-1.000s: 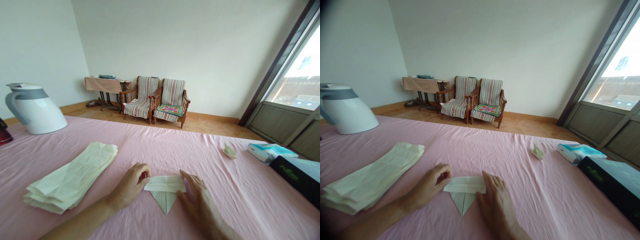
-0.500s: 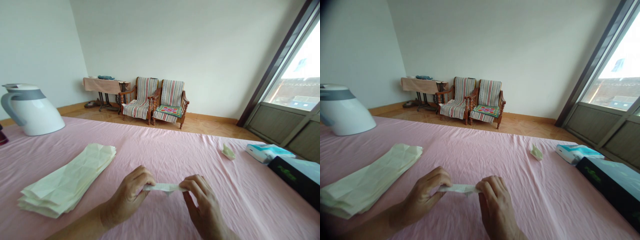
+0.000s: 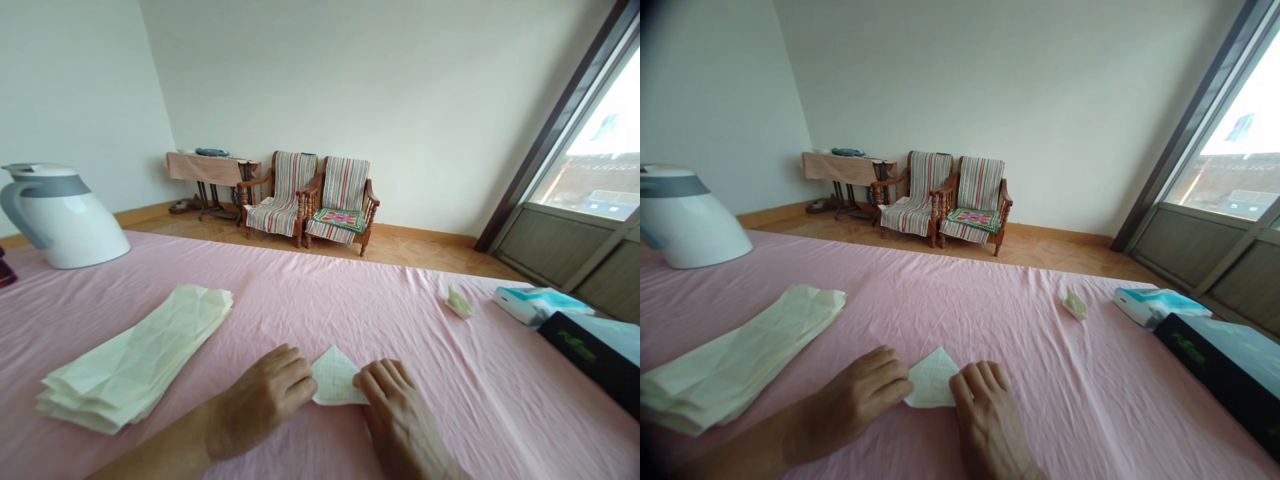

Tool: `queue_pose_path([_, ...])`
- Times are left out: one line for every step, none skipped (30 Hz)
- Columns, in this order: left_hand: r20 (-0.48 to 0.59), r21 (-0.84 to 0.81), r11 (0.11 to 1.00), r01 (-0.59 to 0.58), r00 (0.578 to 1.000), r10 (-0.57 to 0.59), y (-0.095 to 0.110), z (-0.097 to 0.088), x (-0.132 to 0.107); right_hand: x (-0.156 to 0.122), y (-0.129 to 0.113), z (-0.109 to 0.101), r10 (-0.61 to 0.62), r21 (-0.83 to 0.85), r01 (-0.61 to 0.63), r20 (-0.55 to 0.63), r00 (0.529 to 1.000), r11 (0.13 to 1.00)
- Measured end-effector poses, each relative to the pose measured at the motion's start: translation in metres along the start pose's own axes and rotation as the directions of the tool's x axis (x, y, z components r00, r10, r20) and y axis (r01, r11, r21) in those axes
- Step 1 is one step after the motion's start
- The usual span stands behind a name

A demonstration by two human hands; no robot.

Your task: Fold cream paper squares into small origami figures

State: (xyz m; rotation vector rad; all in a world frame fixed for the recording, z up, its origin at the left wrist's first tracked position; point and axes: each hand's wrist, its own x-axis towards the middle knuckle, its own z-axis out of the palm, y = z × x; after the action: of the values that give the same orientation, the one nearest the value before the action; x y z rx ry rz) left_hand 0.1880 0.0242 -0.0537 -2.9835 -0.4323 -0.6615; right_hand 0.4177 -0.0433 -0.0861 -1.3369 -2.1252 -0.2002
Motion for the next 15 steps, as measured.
queue_pose_path([-0.016, 0.023, 1.000, -0.006, 1.000, 0.007, 0.001, -0.002, 0.000, 0.001, -0.002, -0.003, -0.037, -0.020, 0.037, -0.010, 0.999, 0.999])
queue_pose_path([-0.046, 0.044, 0.999, -0.011, 0.999, 0.013, 0.002, -0.005, 0.000, 0.003, -0.004, -0.007, -0.074, -0.043, 0.073, -0.026, 0.997, 0.996])
queue_pose_path([-0.087, 0.064, 0.998, -0.016, 0.996, 0.021, 0.003, -0.007, 0.000, 0.005, -0.006, -0.011, -0.108, -0.067, 0.105, -0.045, 0.993, 0.992])
queue_pose_path([-0.128, 0.078, 0.997, -0.022, 0.991, 0.032, 0.003, -0.009, 0.001, 0.007, -0.008, -0.015, -0.138, -0.092, 0.131, -0.066, 0.988, 0.987])
queue_pose_path([-0.158, 0.090, 0.995, -0.032, 0.986, 0.046, 0.004, -0.010, 0.000, 0.008, -0.009, -0.018, -0.165, -0.117, 0.156, -0.080, 0.983, 0.981])
queue_pose_path([-0.170, 0.100, 0.994, -0.046, 0.984, 0.062, 0.003, -0.011, 0.000, 0.009, -0.010, -0.020, -0.186, -0.141, 0.172, -0.089, 0.979, 0.975])
queue_pose_path([-0.164, 0.107, 0.992, -0.059, 0.983, 0.076, 0.003, -0.011, 0.001, 0.010, -0.011, -0.021, -0.200, -0.160, 0.184, -0.090, 0.976, 0.970])
queue_pose_path([-0.145, 0.110, 0.992, -0.066, 0.986, 0.082, 0.003, -0.010, 0.001, 0.010, -0.011, -0.020, -0.206, -0.170, 0.191, -0.079, 0.975, 0.967])
queue_pose_path([-0.118, 0.108, 0.992, -0.065, 0.990, 0.077, 0.003, -0.009, 0.001, 0.009, -0.011, -0.019, -0.197, -0.169, 0.184, -0.066, 0.978, 0.968])
queue_pose_path([-0.088, 0.098, 0.993, -0.058, 0.994, 0.066, 0.003, -0.008, 0.001, 0.008, -0.010, -0.016, -0.177, -0.157, 0.167, -0.049, 0.983, 0.973])
queue_pose_path([-0.055, 0.082, 0.995, -0.050, 0.997, 0.054, 0.003, -0.007, 0.002, 0.006, -0.009, -0.013, -0.146, -0.135, 0.142, -0.026, 0.989, 0.981])
queue_pose_path([-0.020, 0.059, 0.997, -0.042, 0.999, 0.043, 0.003, -0.005, 0.002, 0.005, -0.007, -0.009, -0.108, -0.111, 0.106, -0.012, 0.994, 0.988])
queue_pose_path([0.019, 0.032, 0.999, -0.032, 0.999, 0.031, 0.003, -0.004, 0.002, 0.002, -0.006, -0.005, -0.079, -0.090, 0.081, 0.022, 0.997, 0.993])
queue_pose_path([0.059, 0.003, 1.000, -0.020, 0.998, 0.020, 0.003, -0.004, 0.002, 0.000, -0.004, -0.002, -0.055, -0.078, 0.059, 0.047, 0.997, 0.995])
queue_pose_path([0.098, -0.025, 1.000, -0.005, 0.995, 0.007, 0.003, -0.003, 0.001, -0.002, -0.002, 0.000, -0.036, -0.070, 0.041, 0.067, 0.997, 0.997])
